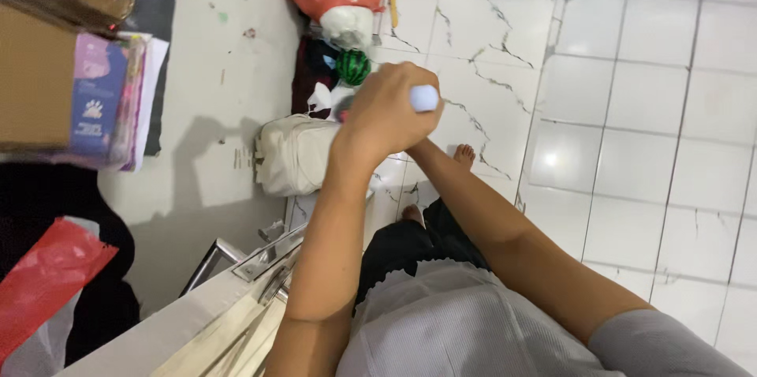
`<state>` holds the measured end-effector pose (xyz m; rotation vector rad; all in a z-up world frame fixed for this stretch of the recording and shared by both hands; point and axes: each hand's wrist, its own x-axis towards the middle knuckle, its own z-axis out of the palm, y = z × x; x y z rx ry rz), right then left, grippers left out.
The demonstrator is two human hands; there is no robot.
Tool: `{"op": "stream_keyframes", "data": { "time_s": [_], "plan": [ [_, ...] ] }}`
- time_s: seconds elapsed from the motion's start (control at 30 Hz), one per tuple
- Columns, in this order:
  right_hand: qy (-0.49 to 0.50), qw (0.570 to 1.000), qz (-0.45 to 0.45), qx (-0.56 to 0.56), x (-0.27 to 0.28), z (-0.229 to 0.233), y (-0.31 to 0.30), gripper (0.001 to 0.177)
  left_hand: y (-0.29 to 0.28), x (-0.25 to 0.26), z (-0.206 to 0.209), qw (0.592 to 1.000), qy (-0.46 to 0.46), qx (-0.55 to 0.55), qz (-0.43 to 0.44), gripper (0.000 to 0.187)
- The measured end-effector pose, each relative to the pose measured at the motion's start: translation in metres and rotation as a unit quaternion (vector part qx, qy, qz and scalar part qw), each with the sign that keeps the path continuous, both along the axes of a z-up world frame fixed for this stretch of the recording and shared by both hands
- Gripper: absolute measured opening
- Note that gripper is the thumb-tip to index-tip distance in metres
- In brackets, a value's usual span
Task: The person mops a tiled floor using a small handheld duster mop. They move the mop back and forth across the floor near a wooden cabinet and a bed, then continue into an adjacent area with an orange bucket and water bottles.
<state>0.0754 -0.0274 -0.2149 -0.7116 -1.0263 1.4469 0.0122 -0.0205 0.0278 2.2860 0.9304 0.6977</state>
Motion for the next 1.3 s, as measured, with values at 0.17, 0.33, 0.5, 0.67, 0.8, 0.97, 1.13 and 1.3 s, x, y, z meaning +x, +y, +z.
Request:
{"op": "stream_keyframes", "data": {
  "time_s": [0.17, 0.33, 0.5, 0.67, 0.8, 0.97, 1.13, 1.3],
  "plan": [
    [0.061, 0.996, -0.071, 0.003, 0.015, 0.02, -0.044, 0.029, -0.016, 0.039, -0.003, 0.977, 0.138, -0.126, -0.099, 0.014],
    [0.154, 0.979, -0.13, -0.003, 0.06, 0.01, -0.089, 0.029, -0.046, 0.05, 0.027, 0.967, 0.075, -0.158, -0.186, 0.013],
    [0.068, 0.982, -0.168, -0.048, 0.119, -0.034, -0.122, 0.019, -0.061, 0.062, 0.023, 0.948, -0.048, -0.167, -0.265, 0.014],
    [-0.337, 0.897, -0.231, -0.169, 0.182, -0.056, -0.127, 0.026, -0.083, 0.072, -0.026, 0.939, -0.123, -0.14, -0.289, 0.009],
    [-0.459, 0.852, -0.242, -0.075, 0.194, -0.054, -0.146, 0.037, -0.108, 0.065, -0.068, 0.94, -0.135, -0.194, -0.246, 0.008],
    [-0.438, 0.864, -0.241, -0.065, 0.182, -0.048, -0.141, 0.032, -0.109, 0.057, -0.06, 0.953, -0.114, -0.202, -0.194, 0.01],
    [-0.347, 0.905, -0.226, 0.097, 0.137, -0.036, -0.128, 0.019, -0.085, 0.043, -0.001, 0.97, -0.05, -0.167, -0.169, 0.013],
    [-0.072, 0.993, -0.088, -0.005, 0.076, -0.027, -0.126, 0.038, -0.082, 0.043, 0.029, 0.977, 0.02, -0.114, -0.179, 0.016]
  ]
}}
